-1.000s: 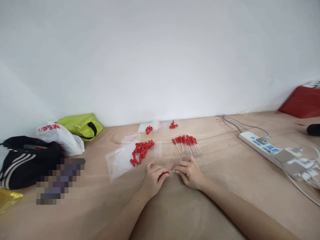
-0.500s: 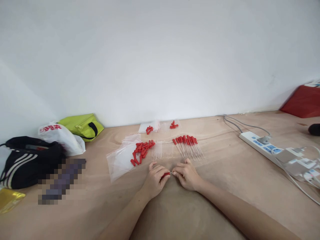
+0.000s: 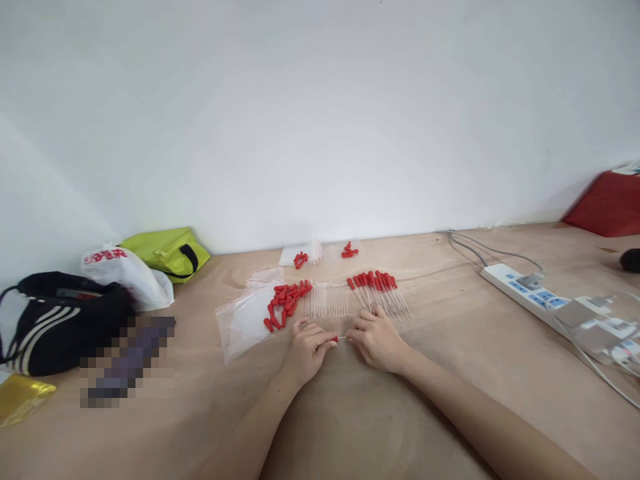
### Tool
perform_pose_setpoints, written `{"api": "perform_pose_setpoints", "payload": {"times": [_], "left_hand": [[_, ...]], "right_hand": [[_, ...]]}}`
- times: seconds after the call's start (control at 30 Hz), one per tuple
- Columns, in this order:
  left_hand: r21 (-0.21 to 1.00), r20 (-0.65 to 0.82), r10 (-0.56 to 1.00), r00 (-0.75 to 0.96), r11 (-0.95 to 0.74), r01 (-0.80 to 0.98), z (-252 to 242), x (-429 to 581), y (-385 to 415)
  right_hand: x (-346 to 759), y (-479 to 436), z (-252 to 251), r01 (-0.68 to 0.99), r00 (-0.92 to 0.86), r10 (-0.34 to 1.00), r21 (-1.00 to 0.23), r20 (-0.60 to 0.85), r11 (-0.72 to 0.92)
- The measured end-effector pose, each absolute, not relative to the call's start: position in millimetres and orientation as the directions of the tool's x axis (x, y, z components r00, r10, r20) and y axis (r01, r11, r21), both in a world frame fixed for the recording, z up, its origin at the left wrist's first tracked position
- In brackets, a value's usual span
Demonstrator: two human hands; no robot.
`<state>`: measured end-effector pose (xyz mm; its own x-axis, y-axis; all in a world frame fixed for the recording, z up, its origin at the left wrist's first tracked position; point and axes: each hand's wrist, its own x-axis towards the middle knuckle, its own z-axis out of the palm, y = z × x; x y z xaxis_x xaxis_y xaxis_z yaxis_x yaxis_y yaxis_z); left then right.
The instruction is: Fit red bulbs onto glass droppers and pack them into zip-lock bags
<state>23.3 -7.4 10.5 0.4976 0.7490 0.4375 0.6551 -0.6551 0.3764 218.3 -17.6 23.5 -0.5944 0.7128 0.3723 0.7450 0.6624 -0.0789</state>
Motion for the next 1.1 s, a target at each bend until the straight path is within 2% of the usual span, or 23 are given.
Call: {"api": "perform_pose_setpoints", "payload": {"times": [0.1,0.2,0.27,0.37,0.43,0.5,0.73,0.97,1.1], "left_hand": [[0.37,0.431,0.748,0.504,-0.656,0.658,11,22,-8],[0.383,0.449,0.788,0.421,-0.596,0.705,11,21,-7],[0.403,0.458,0.818,0.349,-0.541,0.739,11,21,-7],[0.419,0.438,0.833,0.338,-0.522,0.743,11,22,-7],[0.415,0.423,0.825,0.375,-0.544,0.729,11,22,-7],[0.41,0.416,0.815,0.403,-0.564,0.717,12,23,-8],[0.413,0.398,0.816,0.419,-0.567,0.713,12,24,-8],[0.402,0.403,0.809,0.428,-0.577,0.711,11,24,-8],[0.338,0.476,0.828,0.297,-0.484,0.807,13,24,-9]], "right_hand": [[218,-16,25,0.728,-0.618,0.703,-0.084,0.352,0.681],[223,-10,27,0.753,-0.57,0.743,-0.141,0.35,0.643],[227,-3,28,0.832,-0.416,0.833,-0.217,0.364,0.511],[229,11,28,0.923,-0.058,0.937,-0.34,0.345,0.182],[226,21,26,0.928,0.107,0.945,-0.371,0.309,0.016],[221,29,25,0.931,0.182,0.942,-0.357,0.282,-0.073],[208,40,21,0.942,0.242,0.934,-0.293,0.262,-0.162],[213,40,23,0.952,0.214,0.963,-0.257,0.161,-0.169],[213,38,24,0.952,0.203,0.961,-0.267,0.19,-0.148]]}}
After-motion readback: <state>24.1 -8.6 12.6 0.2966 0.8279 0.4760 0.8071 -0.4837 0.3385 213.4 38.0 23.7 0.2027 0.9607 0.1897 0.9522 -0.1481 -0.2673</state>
